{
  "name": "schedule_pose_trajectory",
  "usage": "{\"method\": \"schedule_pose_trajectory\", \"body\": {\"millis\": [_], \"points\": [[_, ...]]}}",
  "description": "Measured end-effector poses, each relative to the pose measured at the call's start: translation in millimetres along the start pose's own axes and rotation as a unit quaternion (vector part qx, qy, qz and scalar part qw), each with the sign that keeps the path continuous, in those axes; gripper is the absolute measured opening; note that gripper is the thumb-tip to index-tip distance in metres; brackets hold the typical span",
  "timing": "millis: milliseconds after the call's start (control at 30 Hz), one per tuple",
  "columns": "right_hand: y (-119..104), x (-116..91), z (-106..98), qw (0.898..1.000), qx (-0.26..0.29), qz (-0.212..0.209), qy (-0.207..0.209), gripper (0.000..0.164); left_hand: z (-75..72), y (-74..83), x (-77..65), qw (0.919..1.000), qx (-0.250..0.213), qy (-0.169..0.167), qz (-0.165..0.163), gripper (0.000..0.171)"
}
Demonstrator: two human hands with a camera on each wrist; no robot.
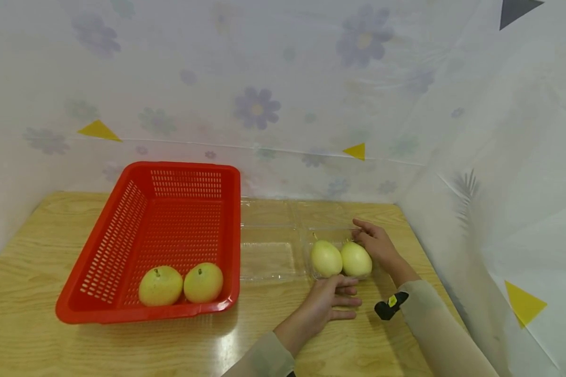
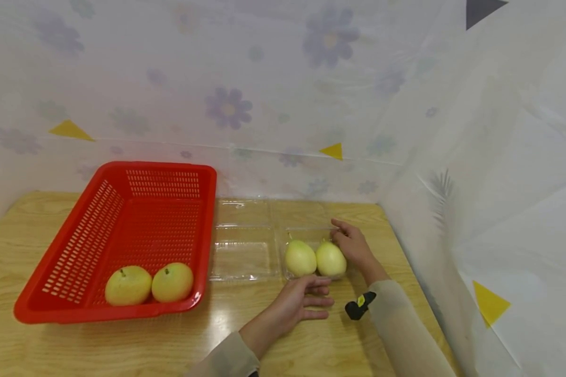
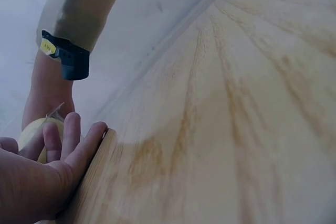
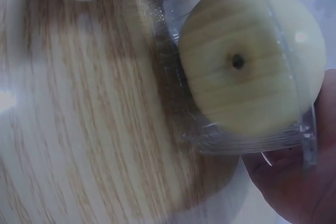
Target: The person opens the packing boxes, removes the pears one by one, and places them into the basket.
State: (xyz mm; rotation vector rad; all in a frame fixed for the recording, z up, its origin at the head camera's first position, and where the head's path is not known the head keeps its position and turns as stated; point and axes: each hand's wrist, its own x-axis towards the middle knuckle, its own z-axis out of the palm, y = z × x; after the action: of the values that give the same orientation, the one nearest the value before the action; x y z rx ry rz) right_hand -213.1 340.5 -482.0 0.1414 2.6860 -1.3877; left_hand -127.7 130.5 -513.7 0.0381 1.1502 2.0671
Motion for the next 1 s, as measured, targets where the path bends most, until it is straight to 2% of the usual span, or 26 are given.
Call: {"method": "schedule_pose_trajectory", "body": {"millis": [200,433,567,667,833,900,1000], "points": [[3.5,-3.0,-1.1,1.000,0.011,0.004,0.019,0.055,0.7,-1.1,-0.3,1.0000,0.001,0.005,0.004,0.043],[5.7,-20.4,-4.0,0.992,0.112,0.016,0.063,0.064,1.5,-1.9,0.1,0.9999,0.008,0.008,0.000,0.042],[8.2,-35.5,-3.8,0.990,0.120,0.013,0.072,0.070,1.4,-0.4,0.1,0.9999,0.014,0.002,0.002,0.041],[10.0,-46.4,-3.5,0.993,0.108,-0.006,0.048,0.070,0.6,1.5,0.1,0.9999,0.011,-0.007,-0.005,0.042],[16.6,-54.8,0.2,0.997,0.044,-0.063,-0.011,0.069,0.3,2.6,-0.3,0.9993,0.021,-0.020,-0.023,0.041],[20.9,-54.8,3.0,0.997,0.003,-0.081,-0.021,0.078,2.6,2.6,-1.0,0.9982,0.050,-0.016,-0.029,0.038],[23.9,-54.8,8.2,0.994,-0.047,-0.092,-0.018,0.092,6.9,7.7,-8.1,0.9904,0.131,-0.030,-0.032,0.037]]}}
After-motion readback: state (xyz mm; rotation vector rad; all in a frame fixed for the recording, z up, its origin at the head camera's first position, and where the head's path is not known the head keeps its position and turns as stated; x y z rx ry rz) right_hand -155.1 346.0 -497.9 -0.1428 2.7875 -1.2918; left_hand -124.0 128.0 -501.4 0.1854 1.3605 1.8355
